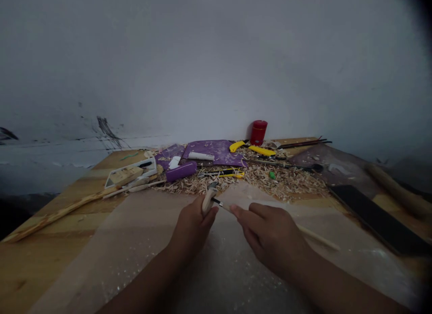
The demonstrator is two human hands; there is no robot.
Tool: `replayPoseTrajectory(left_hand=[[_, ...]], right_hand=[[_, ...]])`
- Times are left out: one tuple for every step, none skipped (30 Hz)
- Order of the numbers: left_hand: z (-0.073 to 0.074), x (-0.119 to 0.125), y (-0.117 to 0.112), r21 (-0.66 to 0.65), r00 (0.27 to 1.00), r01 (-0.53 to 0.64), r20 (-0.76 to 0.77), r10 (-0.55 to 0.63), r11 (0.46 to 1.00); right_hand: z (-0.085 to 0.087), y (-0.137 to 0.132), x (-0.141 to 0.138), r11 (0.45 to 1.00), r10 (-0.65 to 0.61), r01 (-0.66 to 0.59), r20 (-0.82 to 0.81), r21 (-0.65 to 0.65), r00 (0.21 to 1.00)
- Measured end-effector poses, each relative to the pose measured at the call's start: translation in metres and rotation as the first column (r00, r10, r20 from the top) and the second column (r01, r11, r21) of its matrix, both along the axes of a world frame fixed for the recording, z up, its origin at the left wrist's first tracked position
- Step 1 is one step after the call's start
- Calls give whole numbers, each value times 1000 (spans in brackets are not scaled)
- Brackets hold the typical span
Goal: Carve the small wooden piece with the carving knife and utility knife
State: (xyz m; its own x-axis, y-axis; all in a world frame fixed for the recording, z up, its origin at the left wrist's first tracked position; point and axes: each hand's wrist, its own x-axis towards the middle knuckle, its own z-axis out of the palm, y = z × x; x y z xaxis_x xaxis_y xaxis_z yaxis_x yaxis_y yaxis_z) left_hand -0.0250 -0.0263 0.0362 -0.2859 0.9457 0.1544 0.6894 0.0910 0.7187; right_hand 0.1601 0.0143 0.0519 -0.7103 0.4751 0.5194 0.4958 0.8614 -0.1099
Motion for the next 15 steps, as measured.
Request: replayPoseTrajectory(left_hand=[[0, 1, 0, -11, 1000, -13, 7, 13, 1000], [0, 1, 0, -17, 1000, -26, 11, 26, 1000], [0, 2, 1, -14, 999, -38, 16, 39, 999], [0, 2, 1, -4, 999, -45, 25, 45, 999], [1, 2, 1, 7, 998, -49, 40, 48, 999], [2, 2, 1, 18, 997, -54, 59, 53, 998], [3, 3, 1, 24, 995, -60, 80, 58, 998], [3, 3, 2, 22, 993, -66, 101, 64, 998], [4, 3, 2, 15, 990, -73, 123, 71, 997], [4, 4, 2, 5, 986, -80, 148, 78, 997], [4, 4, 2, -8, 980, -84, 179, 84, 996], [5, 5, 2, -23, 973, -83, 216, 86, 996], [5, 5, 1, -38, 962, -83, 259, 90, 996], [5, 6, 0, -45, 945, -85, 312, 95, 995], [6, 6, -1, -49, 925, -84, 368, 96, 995]], right_hand=[[-1, -1, -2, 1000, -11, 11, 6, 20, 1000], [-2, -3, -3, 999, -17, 17, 10, 36, 1000], [-4, -4, -5, 999, -21, 20, 12, 49, 1000], [-5, -5, -6, 998, -25, 24, 12, 64, 1000], [-7, -5, -7, 996, -30, 29, 10, 83, 999], [-8, -5, -8, 994, -35, 35, 6, 105, 999], [-10, -6, -9, 991, -42, 41, 0, 130, 999], [-12, -6, -10, 986, -48, 48, -4, 158, 999], [-14, -5, -11, 982, -53, 53, -5, 184, 999], [-16, -5, -11, 977, -55, 55, -2, 207, 998], [-18, -5, -12, 972, -54, 54, -5, 228, 999], [-20, -5, -12, 968, -48, 50, -13, 247, 999], [-22, -4, -13, 964, -41, 46, -26, 261, 999], [-24, -4, -13, 962, -31, 41, -38, 270, 999], [-25, -4, -13, 960, -20, 34, -50, 278, 999]])
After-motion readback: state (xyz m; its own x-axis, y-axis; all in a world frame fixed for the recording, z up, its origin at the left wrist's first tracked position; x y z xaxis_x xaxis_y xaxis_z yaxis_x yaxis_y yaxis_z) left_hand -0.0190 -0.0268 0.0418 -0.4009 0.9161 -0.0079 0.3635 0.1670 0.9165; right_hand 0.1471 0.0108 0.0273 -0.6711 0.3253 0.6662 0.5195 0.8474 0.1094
